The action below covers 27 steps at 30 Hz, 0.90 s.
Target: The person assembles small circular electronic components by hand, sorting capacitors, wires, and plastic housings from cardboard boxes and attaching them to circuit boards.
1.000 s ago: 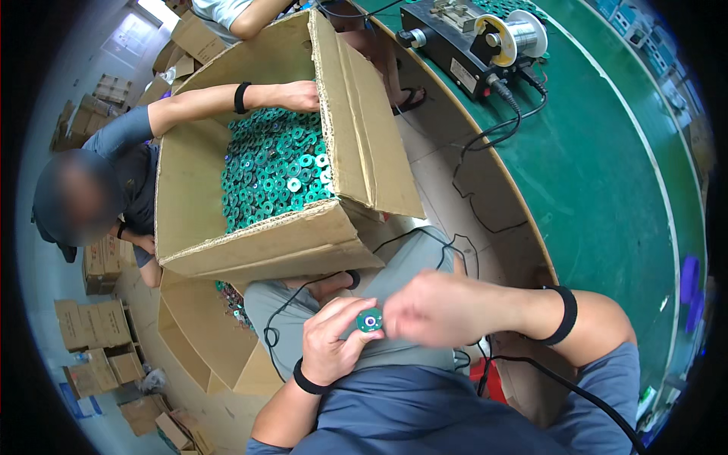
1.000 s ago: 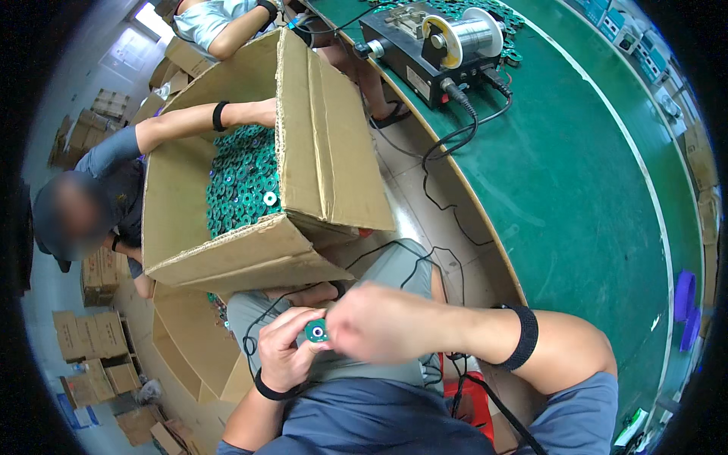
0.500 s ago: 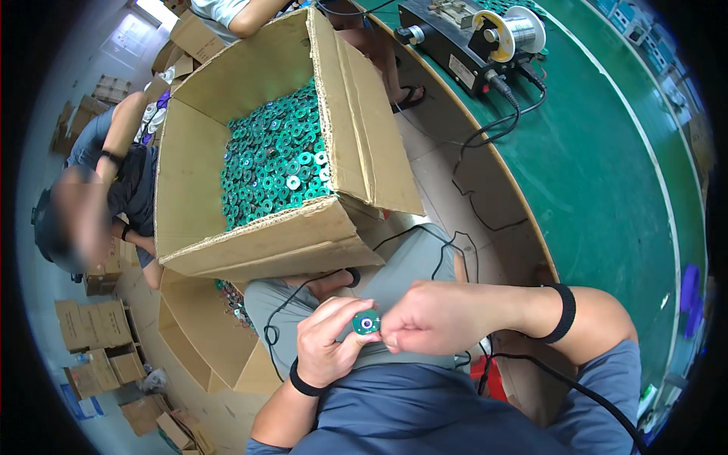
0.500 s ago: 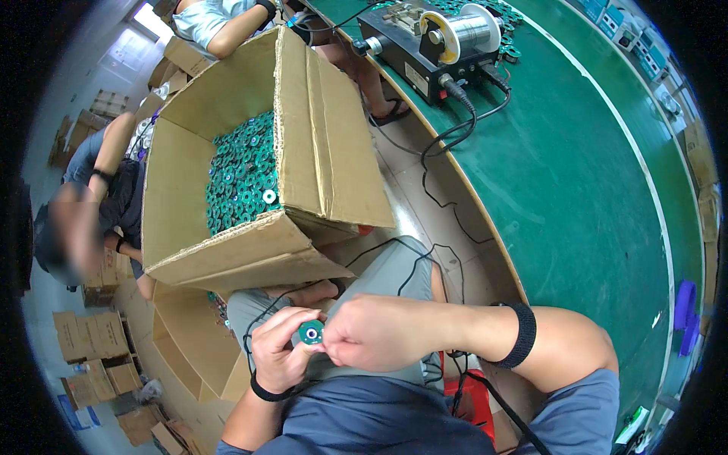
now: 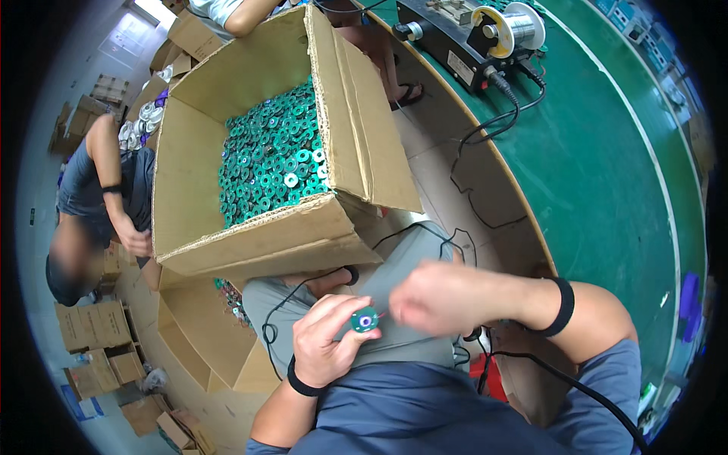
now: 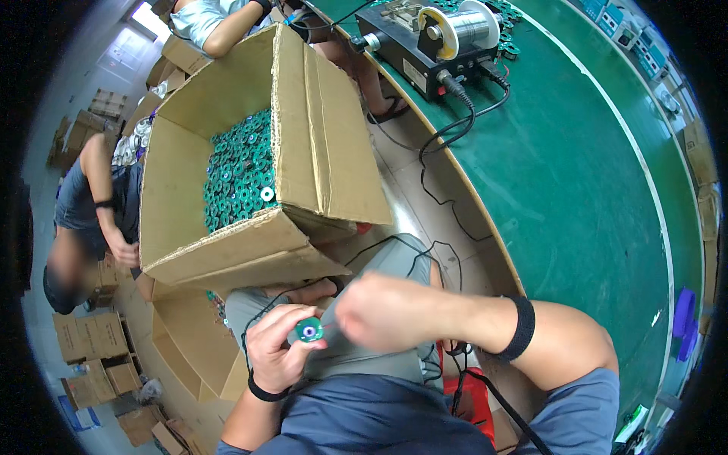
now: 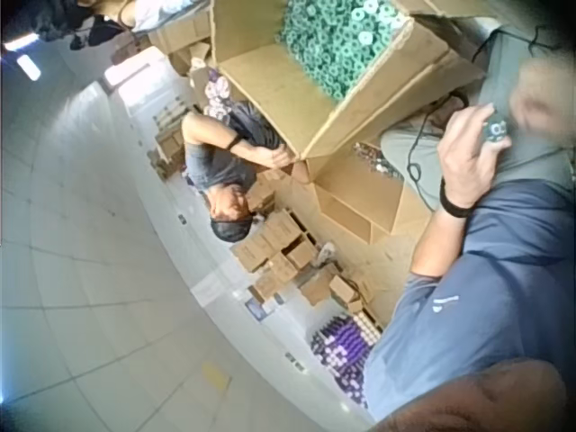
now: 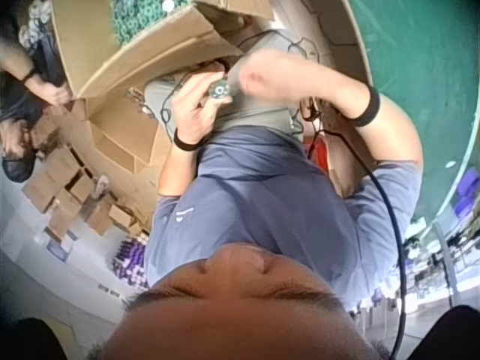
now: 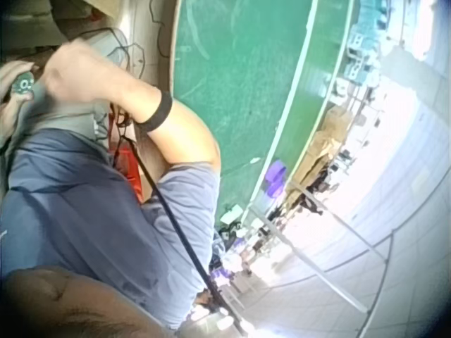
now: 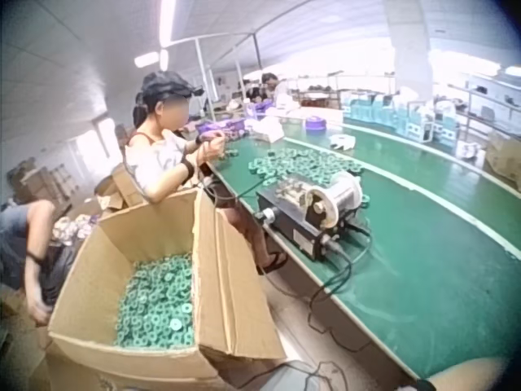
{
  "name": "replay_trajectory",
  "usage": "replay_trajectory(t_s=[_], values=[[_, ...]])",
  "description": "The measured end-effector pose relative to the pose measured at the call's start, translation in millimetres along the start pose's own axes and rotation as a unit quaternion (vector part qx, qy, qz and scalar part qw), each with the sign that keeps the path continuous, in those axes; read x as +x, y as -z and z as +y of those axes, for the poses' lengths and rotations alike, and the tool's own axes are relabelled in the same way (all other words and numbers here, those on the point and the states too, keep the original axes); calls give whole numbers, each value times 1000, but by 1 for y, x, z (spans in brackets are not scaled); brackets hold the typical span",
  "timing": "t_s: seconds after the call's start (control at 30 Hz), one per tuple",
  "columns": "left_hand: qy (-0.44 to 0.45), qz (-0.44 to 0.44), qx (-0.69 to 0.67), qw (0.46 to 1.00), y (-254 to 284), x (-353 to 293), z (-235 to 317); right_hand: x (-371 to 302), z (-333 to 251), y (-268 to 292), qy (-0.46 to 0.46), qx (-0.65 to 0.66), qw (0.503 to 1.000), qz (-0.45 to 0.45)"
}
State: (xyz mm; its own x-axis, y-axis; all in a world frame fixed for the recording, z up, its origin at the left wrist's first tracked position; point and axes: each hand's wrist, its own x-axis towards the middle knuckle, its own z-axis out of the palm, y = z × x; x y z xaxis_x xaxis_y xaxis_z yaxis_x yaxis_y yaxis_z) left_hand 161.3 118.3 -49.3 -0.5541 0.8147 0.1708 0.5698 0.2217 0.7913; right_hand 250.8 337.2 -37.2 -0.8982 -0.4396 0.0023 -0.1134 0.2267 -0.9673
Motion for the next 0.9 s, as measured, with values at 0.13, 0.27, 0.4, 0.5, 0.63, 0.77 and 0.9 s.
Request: replay_trajectory(t_s=[0.13,0.27,0.4,0.5,0.63,0.77,0.9], values=[[5,-9,9,1000,0,2,2,-2,0,1,-12,3,998,65],[4,-8,11,1000,0,3,3,0,-9,8,-148,-94,983,50],[4,-9,11,1000,2,2,3,2,-5,6,8,-7,1000,-7],[15,-14,-2,1000,1,0,1,0,-12,2,-16,58,997,43],[24,-16,-21,999,0,2,1,1,-6,5,-118,-51,988,88],[17,-12,-6,1000,1,-1,1,0,-6,5,-23,69,997,31],[15,-8,6,1000,2,1,2,-1,3,6,12,71,997,-5]])
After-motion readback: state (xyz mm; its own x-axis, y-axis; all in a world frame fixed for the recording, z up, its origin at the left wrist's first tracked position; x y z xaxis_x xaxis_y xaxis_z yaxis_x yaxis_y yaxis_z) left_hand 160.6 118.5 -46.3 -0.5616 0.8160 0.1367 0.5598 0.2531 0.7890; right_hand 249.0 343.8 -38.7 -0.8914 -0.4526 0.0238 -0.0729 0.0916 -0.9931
